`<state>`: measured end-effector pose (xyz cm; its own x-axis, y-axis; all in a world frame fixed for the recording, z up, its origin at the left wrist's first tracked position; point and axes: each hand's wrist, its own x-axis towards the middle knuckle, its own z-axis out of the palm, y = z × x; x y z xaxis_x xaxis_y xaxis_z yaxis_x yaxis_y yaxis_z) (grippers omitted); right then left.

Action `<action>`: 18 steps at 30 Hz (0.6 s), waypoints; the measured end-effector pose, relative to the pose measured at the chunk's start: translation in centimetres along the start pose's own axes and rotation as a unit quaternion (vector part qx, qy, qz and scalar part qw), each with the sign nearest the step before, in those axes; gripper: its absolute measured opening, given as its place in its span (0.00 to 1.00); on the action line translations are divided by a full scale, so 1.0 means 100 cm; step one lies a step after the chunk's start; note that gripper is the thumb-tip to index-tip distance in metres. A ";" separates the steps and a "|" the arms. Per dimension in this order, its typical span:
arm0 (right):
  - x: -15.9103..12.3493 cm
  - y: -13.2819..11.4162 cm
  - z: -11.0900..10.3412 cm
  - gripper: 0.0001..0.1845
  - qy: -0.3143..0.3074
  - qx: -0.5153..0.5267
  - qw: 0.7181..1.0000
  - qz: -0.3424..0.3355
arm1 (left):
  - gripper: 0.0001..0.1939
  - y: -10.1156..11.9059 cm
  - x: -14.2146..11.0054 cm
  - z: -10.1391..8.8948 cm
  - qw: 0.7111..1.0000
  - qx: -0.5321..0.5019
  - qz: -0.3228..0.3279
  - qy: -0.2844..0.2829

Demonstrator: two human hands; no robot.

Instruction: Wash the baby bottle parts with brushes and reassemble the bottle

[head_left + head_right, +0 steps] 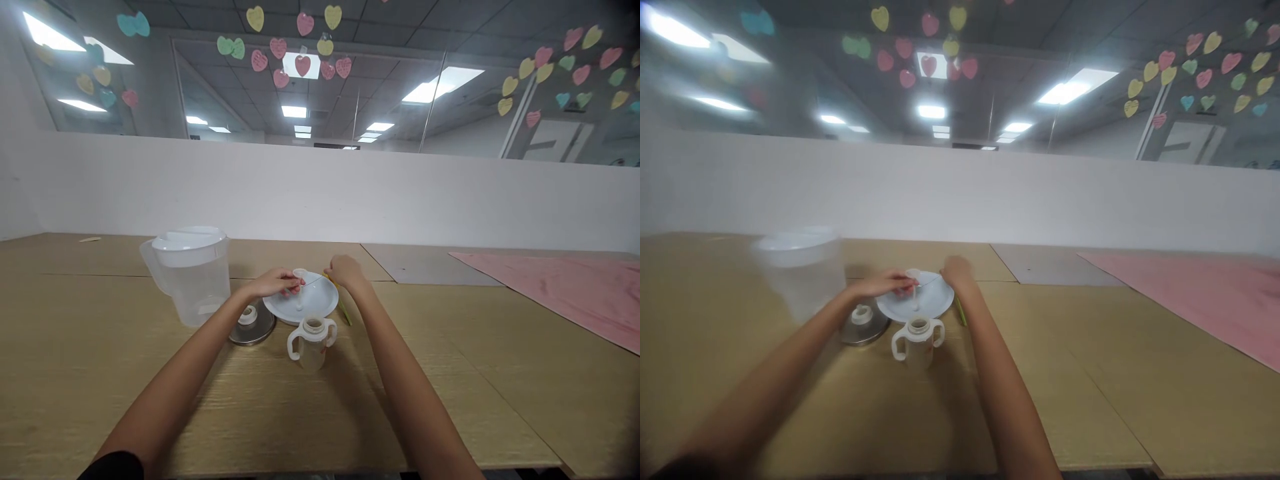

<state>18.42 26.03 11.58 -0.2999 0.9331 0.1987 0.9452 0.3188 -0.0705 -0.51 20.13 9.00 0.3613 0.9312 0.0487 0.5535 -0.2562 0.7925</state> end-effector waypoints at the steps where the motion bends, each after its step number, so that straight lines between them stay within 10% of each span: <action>1: 0.001 0.001 0.002 0.16 -0.013 -0.004 1.000 0.006 | 0.22 0.006 -0.003 -0.002 0.999 -0.035 0.008 0.009; 6: -0.008 -0.007 -0.011 0.16 -0.036 -0.020 0.999 0.019 | 0.20 0.041 -0.022 -0.005 0.992 -0.105 0.055 0.033; 11: -0.048 -0.021 -0.057 0.24 0.101 0.108 0.987 -0.065 | 0.15 0.070 -0.041 0.001 0.988 -0.099 0.118 0.018; 14: -0.080 -0.027 -0.081 0.30 0.069 0.273 0.945 -0.168 | 0.13 0.083 -0.050 0.006 0.986 -0.066 0.153 -0.005; 18: -0.109 -0.032 -0.093 0.25 0.033 0.247 0.945 -0.210 | 0.09 0.092 -0.056 0.009 0.987 -0.016 0.157 -0.008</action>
<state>19.85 13.32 18.72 -0.6111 0.6994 0.3707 0.5637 0.7133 -0.4165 3.26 12.36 15.47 0.5237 0.8029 0.2848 0.3887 -0.5227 0.7588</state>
